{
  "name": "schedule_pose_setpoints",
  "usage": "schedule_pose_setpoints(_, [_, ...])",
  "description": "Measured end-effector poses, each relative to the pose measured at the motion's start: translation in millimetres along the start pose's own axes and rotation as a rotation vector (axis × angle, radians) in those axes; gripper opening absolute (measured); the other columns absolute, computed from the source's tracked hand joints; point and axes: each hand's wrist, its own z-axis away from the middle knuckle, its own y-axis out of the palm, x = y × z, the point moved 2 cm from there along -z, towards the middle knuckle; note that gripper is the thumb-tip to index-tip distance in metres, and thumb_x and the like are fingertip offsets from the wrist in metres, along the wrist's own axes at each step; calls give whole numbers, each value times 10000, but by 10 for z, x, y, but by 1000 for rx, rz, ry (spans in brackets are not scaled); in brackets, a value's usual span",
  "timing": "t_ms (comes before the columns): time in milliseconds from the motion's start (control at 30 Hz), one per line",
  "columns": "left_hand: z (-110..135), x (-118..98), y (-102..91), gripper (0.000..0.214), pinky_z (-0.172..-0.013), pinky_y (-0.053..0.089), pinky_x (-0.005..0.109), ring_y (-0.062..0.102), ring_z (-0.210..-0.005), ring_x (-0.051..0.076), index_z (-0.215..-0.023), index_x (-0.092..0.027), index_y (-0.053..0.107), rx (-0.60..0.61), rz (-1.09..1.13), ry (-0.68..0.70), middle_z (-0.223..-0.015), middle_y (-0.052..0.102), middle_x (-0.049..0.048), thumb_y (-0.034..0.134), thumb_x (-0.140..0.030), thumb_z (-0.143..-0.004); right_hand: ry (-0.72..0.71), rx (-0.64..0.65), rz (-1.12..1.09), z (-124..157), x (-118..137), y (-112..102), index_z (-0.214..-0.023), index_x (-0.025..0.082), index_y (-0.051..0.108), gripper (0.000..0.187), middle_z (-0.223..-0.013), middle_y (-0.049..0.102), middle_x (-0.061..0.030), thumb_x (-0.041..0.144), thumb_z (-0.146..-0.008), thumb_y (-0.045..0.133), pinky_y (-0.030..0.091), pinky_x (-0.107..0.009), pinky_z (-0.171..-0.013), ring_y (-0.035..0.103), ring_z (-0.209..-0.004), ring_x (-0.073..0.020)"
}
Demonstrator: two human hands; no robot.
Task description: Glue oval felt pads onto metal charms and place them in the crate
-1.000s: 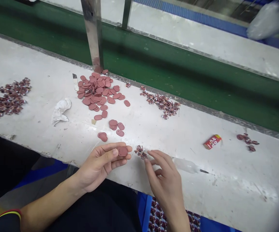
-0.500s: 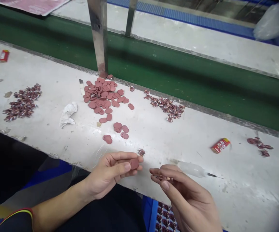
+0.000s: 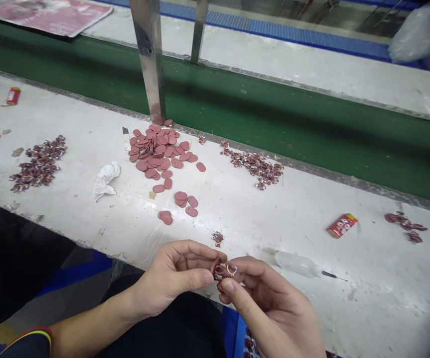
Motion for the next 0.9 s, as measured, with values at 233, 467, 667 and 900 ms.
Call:
schedule_pose_setpoints(233, [-5, -11, 28, 106, -895, 568, 287, 756, -925, 167, -730, -204, 797, -98, -37, -22, -1031, 828, 46, 903, -211, -721, -111, -10, 56, -10, -12, -21, -954, 281, 776, 118, -923, 778, -45, 314, -844, 800, 632, -223, -690, 751, -802, -179])
schedule_pose_setpoints(467, [-5, 0, 44, 111, -921, 553, 380, 754, -969, 249, -727, -206, 819, -112, -78, -34, -1028, 827, 91, 898, -284, -726, -264, 27, 174, -13, 67, -46, -944, 316, 764, 108, -905, 733, -5, 238, -869, 762, 593, -163, -645, 713, -782, -132])
schedule_pose_setpoints(667, [18, 10, 27, 62, -894, 557, 297, 749, -965, 194, -743, -231, 830, -146, -128, 0, -1040, 827, 55, 891, -237, -734, -124, 25, 103, -10, 67, -26, -892, 272, 766, 80, -837, 732, -18, 289, -830, 814, 584, -178, -601, 700, -708, -137])
schedule_pose_setpoints(900, [-6, 0, 87, 40, -828, 580, 397, 750, -808, 211, -775, -199, 822, -24, -27, 33, -1101, 810, 101, 819, -203, -815, 2, 74, -120, -95, 7, -44, -884, 257, 775, 108, -740, 726, -9, 312, -815, 837, 572, -191, -602, 653, -613, -106])
